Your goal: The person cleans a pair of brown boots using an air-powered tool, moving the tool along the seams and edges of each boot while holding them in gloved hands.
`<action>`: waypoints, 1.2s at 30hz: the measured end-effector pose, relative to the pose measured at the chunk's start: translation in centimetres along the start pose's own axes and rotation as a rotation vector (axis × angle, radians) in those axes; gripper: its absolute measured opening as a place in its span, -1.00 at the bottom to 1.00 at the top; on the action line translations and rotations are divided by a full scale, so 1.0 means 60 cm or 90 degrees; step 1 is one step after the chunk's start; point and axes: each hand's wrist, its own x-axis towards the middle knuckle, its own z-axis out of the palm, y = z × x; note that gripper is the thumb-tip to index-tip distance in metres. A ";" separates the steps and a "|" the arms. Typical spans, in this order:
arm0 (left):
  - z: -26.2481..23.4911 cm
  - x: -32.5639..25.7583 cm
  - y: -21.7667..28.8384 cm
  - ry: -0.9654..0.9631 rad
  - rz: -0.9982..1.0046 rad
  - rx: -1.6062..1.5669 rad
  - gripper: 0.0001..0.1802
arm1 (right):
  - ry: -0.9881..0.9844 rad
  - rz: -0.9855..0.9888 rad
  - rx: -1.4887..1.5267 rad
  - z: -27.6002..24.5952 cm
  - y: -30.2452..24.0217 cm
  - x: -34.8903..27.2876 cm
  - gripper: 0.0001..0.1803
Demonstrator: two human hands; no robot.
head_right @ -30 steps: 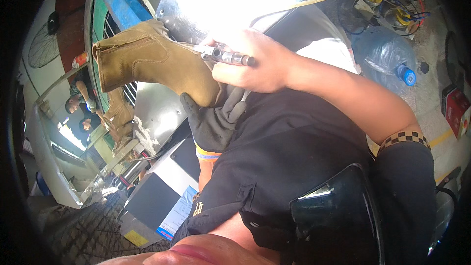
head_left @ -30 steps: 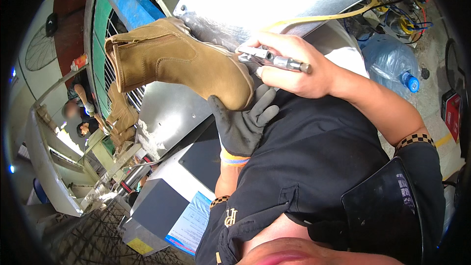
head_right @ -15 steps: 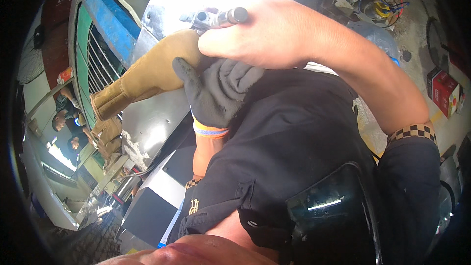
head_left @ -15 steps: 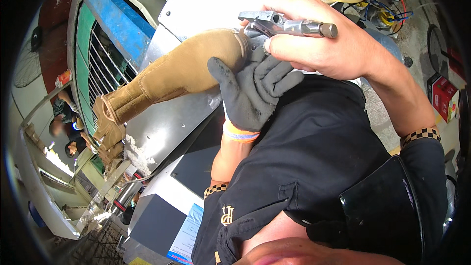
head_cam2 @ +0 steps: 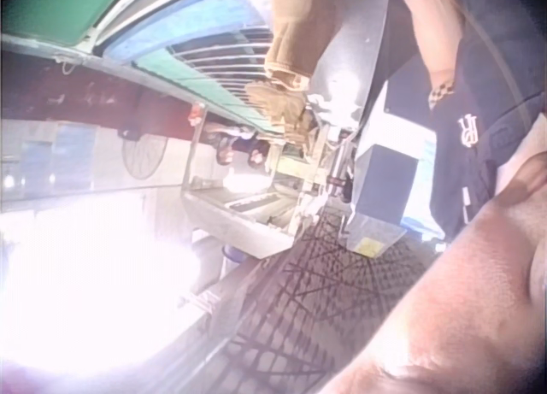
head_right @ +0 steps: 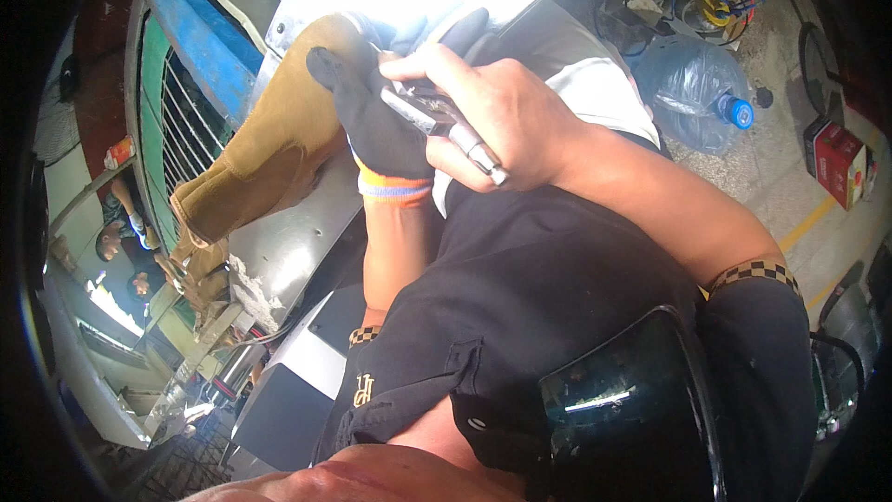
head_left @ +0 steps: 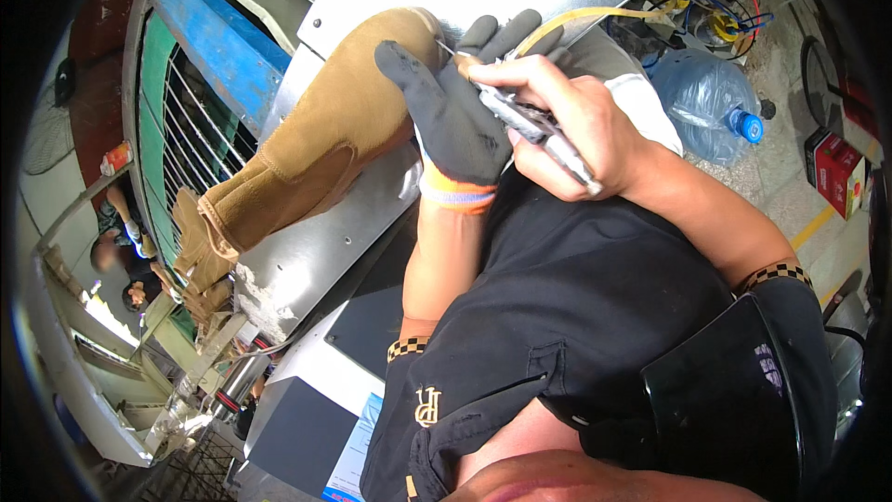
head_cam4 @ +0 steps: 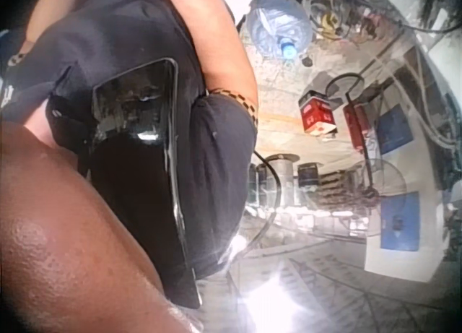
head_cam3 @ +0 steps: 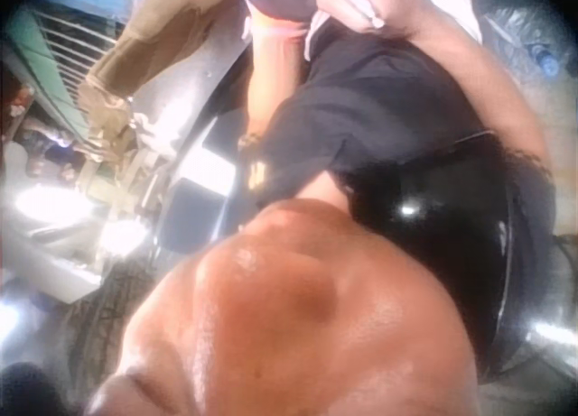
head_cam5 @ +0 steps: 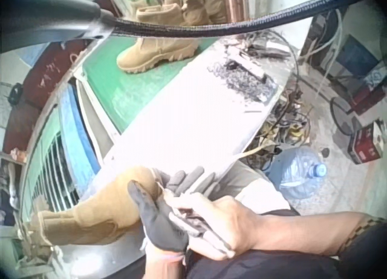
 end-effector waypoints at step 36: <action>0.120 0.279 0.255 0.041 0.370 0.720 -0.66 | 0.114 -0.191 -0.427 -0.207 0.153 0.192 -0.58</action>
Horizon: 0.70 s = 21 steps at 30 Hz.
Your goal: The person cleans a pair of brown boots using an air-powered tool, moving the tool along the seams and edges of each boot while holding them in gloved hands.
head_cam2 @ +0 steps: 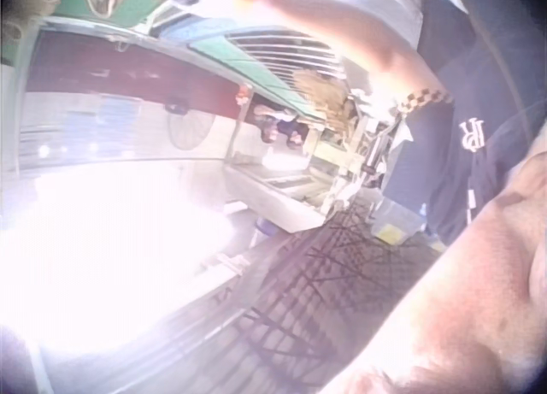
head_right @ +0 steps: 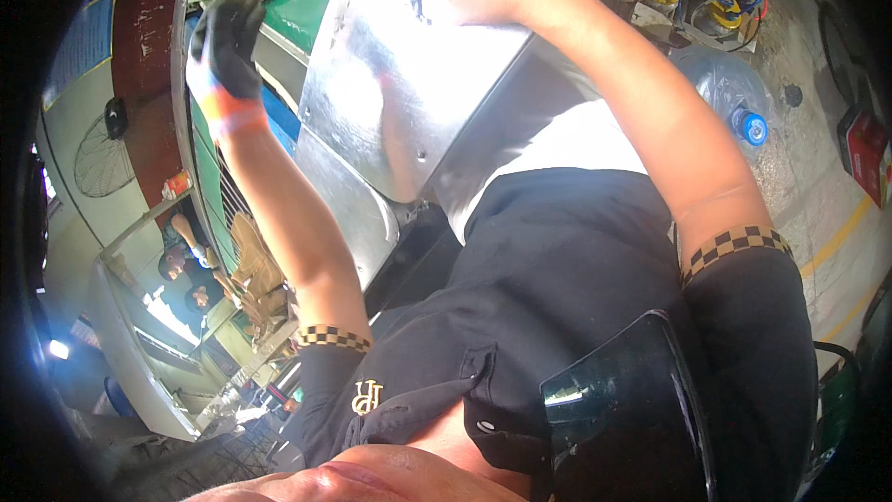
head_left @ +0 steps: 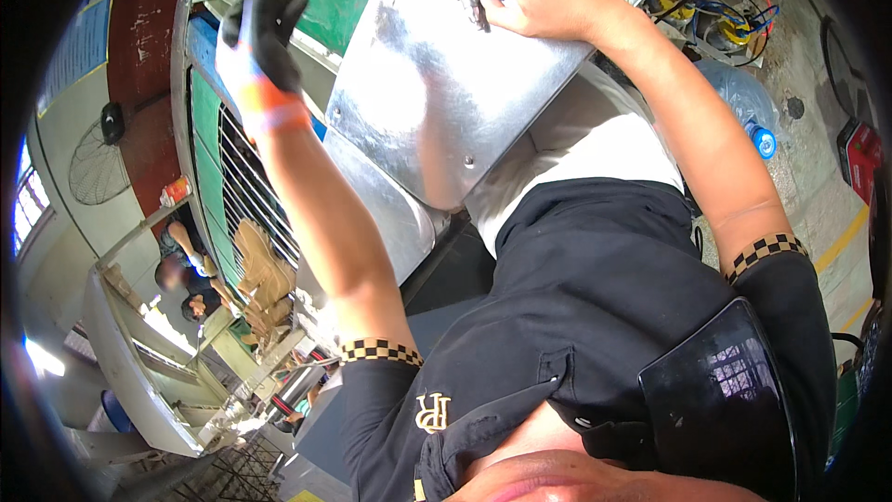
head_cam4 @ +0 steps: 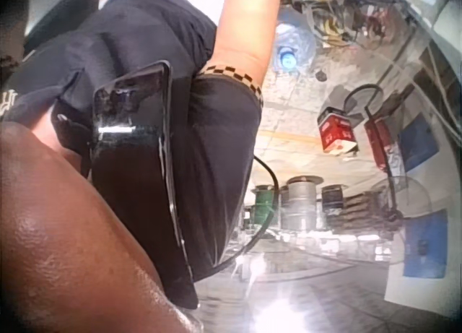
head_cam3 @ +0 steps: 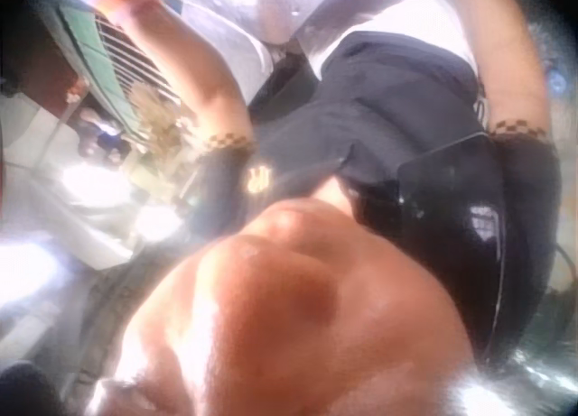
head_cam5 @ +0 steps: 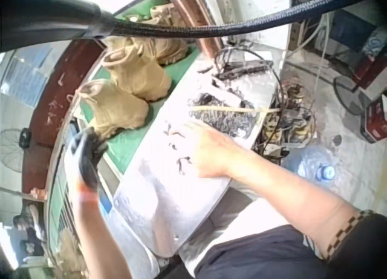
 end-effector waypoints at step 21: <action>0.111 -0.366 0.056 -0.575 0.194 -0.258 -0.16 | 0.049 0.268 0.697 -0.030 -0.093 -0.036 -0.38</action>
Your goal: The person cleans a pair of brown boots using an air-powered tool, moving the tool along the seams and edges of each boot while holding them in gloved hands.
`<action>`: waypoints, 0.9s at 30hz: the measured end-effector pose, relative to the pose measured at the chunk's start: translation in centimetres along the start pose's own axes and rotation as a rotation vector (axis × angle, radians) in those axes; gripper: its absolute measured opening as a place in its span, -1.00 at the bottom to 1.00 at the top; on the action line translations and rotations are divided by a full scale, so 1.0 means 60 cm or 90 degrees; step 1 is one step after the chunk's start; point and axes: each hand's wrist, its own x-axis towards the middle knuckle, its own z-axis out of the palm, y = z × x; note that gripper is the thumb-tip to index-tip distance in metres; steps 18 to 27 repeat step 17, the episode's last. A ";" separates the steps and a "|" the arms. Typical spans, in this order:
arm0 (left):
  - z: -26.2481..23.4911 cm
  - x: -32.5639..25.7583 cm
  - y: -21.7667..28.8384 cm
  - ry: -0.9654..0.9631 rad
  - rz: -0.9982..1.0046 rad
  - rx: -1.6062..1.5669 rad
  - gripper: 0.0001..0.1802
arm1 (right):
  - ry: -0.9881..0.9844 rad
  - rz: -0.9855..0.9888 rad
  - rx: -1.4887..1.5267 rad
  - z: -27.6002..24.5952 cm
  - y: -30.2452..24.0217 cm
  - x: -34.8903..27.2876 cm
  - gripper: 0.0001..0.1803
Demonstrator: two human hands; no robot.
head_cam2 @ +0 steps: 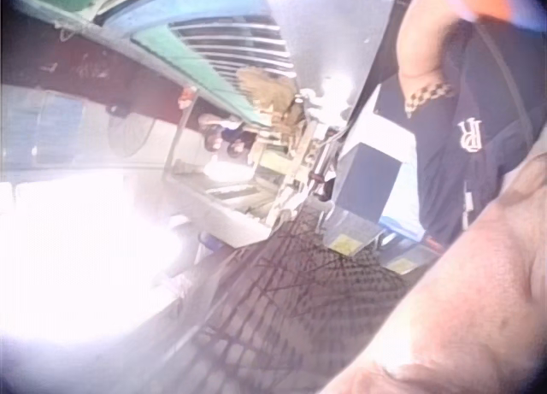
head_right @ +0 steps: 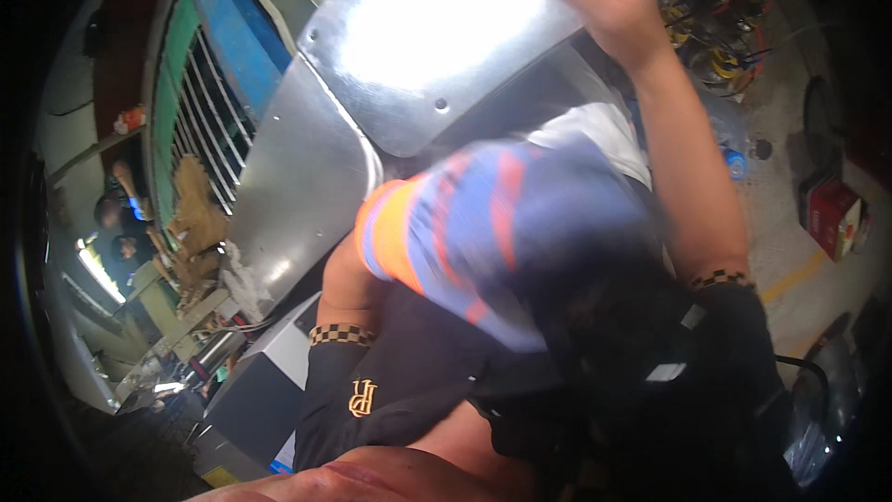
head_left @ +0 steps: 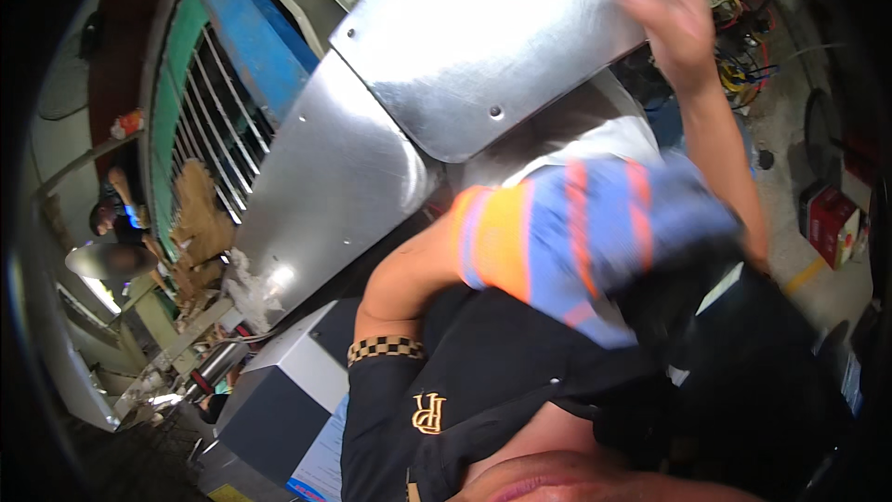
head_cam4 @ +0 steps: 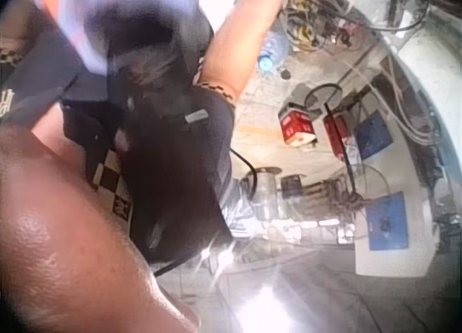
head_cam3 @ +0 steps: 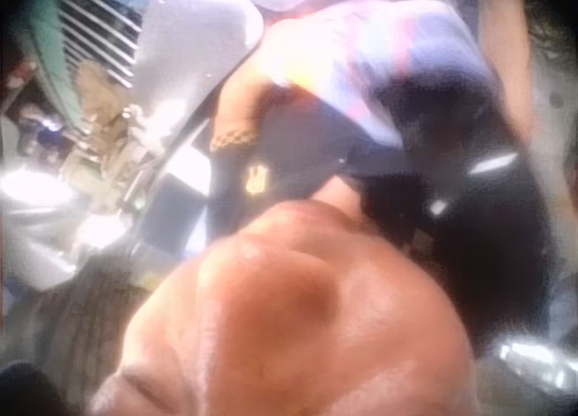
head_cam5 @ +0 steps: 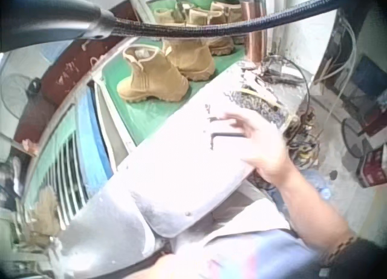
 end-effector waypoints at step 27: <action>-0.042 -0.068 -0.076 0.456 -0.258 0.531 0.29 | 0.015 0.231 0.387 0.138 0.037 -0.071 -0.27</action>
